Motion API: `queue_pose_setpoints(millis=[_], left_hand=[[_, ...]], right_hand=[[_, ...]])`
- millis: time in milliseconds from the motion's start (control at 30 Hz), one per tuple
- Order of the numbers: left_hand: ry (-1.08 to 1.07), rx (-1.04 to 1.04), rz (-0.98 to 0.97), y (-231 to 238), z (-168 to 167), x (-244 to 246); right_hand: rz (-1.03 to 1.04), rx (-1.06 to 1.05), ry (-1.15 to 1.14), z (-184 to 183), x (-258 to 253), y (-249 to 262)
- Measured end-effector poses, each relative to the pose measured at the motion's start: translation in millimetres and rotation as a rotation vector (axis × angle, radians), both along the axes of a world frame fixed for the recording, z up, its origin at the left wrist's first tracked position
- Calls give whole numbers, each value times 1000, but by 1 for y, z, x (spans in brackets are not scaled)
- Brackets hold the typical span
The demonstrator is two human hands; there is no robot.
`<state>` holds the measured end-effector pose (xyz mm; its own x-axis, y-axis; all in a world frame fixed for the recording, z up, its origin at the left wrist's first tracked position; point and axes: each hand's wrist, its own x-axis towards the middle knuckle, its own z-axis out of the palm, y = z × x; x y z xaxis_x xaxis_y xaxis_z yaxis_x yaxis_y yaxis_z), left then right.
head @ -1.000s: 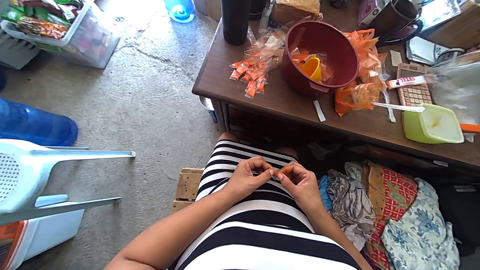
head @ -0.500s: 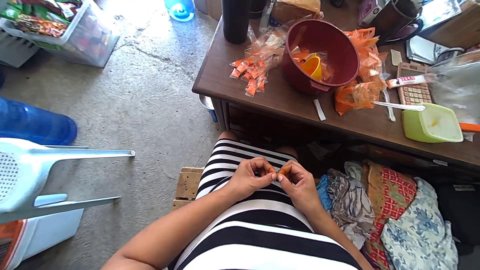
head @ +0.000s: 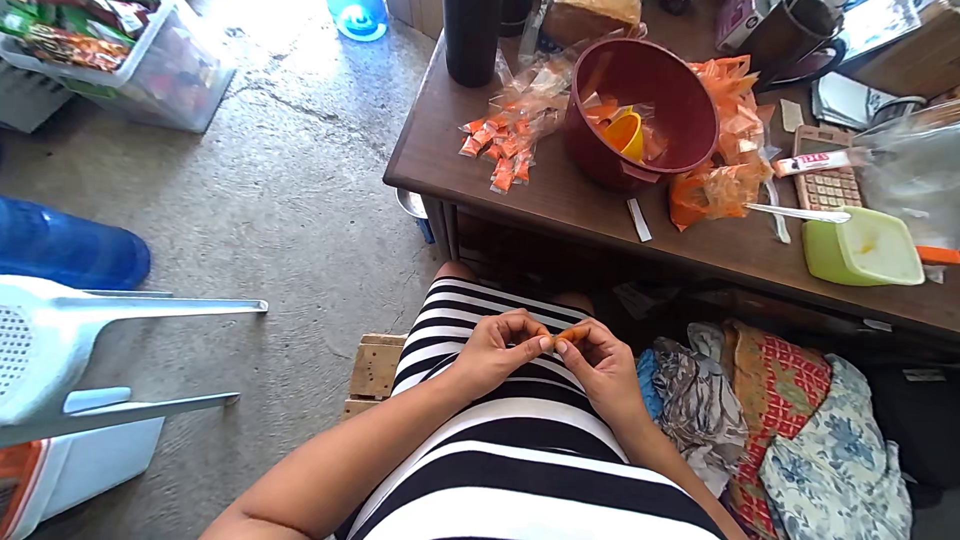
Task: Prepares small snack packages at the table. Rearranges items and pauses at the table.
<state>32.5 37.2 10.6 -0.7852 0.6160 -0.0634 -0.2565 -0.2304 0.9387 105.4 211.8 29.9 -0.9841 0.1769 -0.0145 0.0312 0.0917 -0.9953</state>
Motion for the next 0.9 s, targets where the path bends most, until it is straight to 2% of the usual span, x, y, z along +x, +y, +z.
queue_pose_setpoints(millis=[600,900], left_hand=[[58,-23,39,0,-5,-2],[128,-51,56,-1,-7,-1]], right_hand=[[-2,-9,34,-1,-2,2],[-23,68,26,1,-1,2]])
